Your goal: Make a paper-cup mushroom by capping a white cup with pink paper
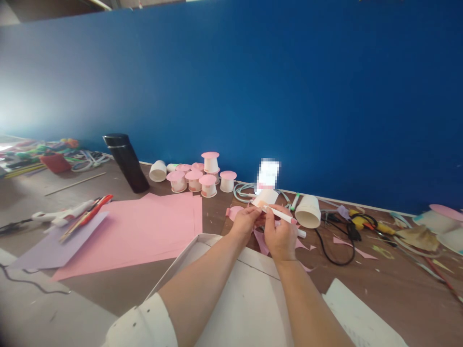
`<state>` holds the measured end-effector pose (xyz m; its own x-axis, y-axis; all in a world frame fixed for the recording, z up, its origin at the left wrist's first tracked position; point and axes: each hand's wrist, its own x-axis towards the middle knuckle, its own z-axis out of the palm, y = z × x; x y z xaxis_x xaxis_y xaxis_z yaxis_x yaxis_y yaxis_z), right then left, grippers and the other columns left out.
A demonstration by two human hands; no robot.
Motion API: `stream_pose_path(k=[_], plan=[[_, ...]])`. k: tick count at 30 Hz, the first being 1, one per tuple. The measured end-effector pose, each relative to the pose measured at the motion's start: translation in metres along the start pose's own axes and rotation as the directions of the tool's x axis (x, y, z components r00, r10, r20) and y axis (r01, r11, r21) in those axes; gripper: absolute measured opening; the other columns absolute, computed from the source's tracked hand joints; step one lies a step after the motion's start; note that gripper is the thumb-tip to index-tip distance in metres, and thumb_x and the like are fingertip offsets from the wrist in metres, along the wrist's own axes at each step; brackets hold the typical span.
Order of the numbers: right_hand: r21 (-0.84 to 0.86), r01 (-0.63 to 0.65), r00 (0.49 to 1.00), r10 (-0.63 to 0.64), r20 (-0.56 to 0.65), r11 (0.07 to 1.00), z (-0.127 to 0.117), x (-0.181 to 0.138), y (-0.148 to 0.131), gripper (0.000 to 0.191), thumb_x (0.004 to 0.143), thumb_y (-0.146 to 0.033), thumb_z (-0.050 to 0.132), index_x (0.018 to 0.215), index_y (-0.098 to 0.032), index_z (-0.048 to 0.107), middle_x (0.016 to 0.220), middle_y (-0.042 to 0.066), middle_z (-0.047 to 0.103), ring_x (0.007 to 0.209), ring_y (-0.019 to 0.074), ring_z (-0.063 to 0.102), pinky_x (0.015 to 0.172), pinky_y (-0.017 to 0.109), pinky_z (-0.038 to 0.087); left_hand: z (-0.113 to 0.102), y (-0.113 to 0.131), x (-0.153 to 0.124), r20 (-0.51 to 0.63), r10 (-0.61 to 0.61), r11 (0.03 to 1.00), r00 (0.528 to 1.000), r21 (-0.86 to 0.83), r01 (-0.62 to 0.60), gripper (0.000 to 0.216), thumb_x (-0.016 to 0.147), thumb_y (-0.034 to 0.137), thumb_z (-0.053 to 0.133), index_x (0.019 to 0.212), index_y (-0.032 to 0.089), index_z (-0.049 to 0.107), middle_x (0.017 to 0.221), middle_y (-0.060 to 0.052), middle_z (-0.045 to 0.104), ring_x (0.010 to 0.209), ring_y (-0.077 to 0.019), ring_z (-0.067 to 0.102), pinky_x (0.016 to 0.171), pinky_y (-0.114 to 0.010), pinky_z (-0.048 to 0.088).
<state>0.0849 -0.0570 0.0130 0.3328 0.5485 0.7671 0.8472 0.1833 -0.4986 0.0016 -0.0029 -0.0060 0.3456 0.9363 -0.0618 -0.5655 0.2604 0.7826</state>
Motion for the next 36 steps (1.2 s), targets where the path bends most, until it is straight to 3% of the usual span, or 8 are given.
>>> stream_pose_path(k=[20, 27, 36], plan=[[-0.01, 0.008, 1.0, -0.008, -0.003, 1.0, 0.0, 0.001, 0.0, 0.03, 0.091, -0.04, 0.05, 0.091, -0.016, 0.067, 0.09, 0.014, 0.071, 0.085, 0.0258, 0.065, 0.077, 0.038, 0.049, 0.003, 0.002, -0.002, -0.008, 0.0, 1.0, 1.0, -0.002, 0.0, 0.021, 0.069, 0.029, 0.075, 0.064, 0.014, 0.062, 0.064, -0.004, 0.064, 0.073, -0.0188, 0.066, 0.08, -0.035, 0.054], [-0.004, -0.045, 0.993, 0.044, -0.109, 0.999, -0.003, 0.002, 0.003, 0.029, 0.09, -0.039, 0.051, 0.095, -0.014, 0.067, 0.092, 0.014, 0.071, 0.083, 0.0255, 0.065, 0.072, 0.036, 0.049, 0.004, 0.012, -0.006, -0.076, -0.059, 0.988, 0.995, -0.147, 0.047, 0.011, 0.075, 0.019, 0.071, 0.073, 0.011, 0.063, 0.069, -0.006, 0.064, 0.068, -0.0137, 0.064, 0.076, -0.031, 0.054], [0.024, 0.023, 0.998, -0.022, -0.066, 0.999, -0.002, 0.001, -0.001, 0.024, 0.09, -0.035, 0.053, 0.092, -0.015, 0.066, 0.089, 0.013, 0.071, 0.083, 0.0239, 0.065, 0.075, 0.036, 0.049, 0.003, 0.01, -0.005, -0.046, -0.065, 0.984, 0.997, -0.169, 0.056, 0.016, 0.073, 0.021, 0.074, 0.074, 0.009, 0.064, 0.068, -0.006, 0.064, 0.066, -0.0136, 0.064, 0.075, -0.03, 0.054]])
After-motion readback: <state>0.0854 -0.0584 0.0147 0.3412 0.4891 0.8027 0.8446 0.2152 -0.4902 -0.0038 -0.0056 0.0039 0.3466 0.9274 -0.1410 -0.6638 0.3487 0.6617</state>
